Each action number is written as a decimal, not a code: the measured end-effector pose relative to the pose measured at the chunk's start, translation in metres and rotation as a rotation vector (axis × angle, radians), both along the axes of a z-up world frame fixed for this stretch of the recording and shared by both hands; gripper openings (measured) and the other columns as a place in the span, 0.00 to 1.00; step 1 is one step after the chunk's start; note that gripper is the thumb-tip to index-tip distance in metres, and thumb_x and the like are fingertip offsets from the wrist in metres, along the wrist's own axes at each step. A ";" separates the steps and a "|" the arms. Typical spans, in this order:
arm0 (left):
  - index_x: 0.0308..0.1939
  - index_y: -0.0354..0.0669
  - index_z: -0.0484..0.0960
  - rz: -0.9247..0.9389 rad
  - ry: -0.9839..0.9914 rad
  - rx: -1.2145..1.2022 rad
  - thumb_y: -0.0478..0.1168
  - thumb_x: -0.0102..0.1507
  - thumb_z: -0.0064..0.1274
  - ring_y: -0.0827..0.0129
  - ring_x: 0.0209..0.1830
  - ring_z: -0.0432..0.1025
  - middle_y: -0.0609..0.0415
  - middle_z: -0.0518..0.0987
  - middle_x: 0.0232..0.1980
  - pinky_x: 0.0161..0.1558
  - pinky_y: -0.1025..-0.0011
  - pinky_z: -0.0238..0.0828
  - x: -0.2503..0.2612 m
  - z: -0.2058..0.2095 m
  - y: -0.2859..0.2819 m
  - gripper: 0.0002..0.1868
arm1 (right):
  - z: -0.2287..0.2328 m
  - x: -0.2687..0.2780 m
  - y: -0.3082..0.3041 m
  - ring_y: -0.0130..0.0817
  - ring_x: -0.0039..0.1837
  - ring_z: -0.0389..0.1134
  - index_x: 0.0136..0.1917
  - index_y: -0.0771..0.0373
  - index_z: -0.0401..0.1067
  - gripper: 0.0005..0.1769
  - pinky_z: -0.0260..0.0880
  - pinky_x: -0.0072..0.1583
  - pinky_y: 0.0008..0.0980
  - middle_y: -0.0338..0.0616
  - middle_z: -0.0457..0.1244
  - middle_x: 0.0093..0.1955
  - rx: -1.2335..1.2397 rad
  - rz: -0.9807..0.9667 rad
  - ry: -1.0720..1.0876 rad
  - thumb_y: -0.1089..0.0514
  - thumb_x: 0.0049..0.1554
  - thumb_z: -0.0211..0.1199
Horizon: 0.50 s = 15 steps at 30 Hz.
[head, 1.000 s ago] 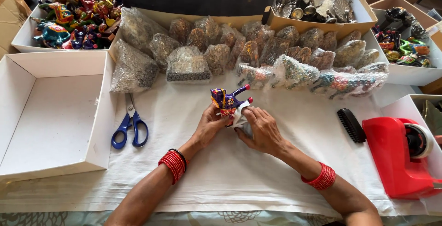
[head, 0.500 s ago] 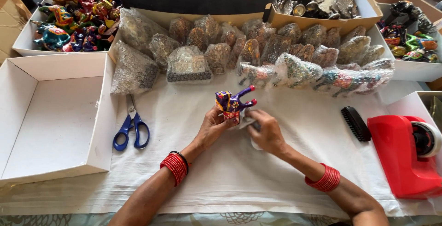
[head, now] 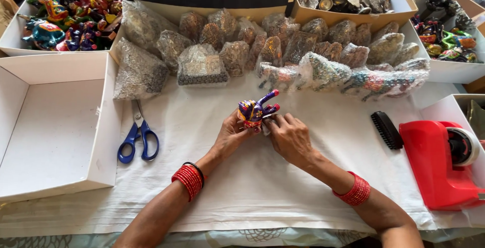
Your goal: The person unwraps a small, colorful decorative figurine from bubble wrap and wipes it with a white cloth. They rotate the figurine to clean all sides, including the legs and back, while surrounded by boxes of similar items.
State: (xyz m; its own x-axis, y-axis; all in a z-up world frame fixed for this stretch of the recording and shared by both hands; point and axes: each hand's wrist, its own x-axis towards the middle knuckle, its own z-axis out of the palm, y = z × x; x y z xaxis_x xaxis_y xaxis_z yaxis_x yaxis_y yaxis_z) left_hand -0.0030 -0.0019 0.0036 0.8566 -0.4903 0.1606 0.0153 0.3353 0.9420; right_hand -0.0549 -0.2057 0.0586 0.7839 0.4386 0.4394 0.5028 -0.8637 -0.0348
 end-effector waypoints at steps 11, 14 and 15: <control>0.63 0.43 0.72 0.018 0.044 -0.091 0.35 0.64 0.61 0.72 0.58 0.75 0.56 0.80 0.58 0.61 0.68 0.77 0.006 -0.007 0.003 0.24 | -0.007 -0.008 -0.003 0.39 0.56 0.73 0.62 0.68 0.72 0.21 0.75 0.57 0.32 0.54 0.69 0.59 0.762 0.076 0.411 0.66 0.54 0.63; 0.62 0.41 0.73 0.014 0.117 -0.151 0.36 0.64 0.60 0.70 0.57 0.75 0.54 0.80 0.57 0.60 0.66 0.77 0.007 -0.009 0.004 0.23 | 0.016 -0.023 0.007 0.41 0.55 0.71 0.62 0.69 0.73 0.21 0.73 0.56 0.38 0.56 0.68 0.60 0.547 0.182 0.040 0.67 0.53 0.63; 0.62 0.41 0.73 0.004 0.144 -0.161 0.36 0.65 0.60 0.70 0.57 0.76 0.53 0.80 0.57 0.60 0.66 0.77 0.006 -0.010 0.003 0.22 | 0.023 -0.028 0.009 0.45 0.56 0.68 0.64 0.70 0.72 0.23 0.70 0.58 0.42 0.59 0.66 0.63 0.465 0.241 -0.169 0.68 0.54 0.61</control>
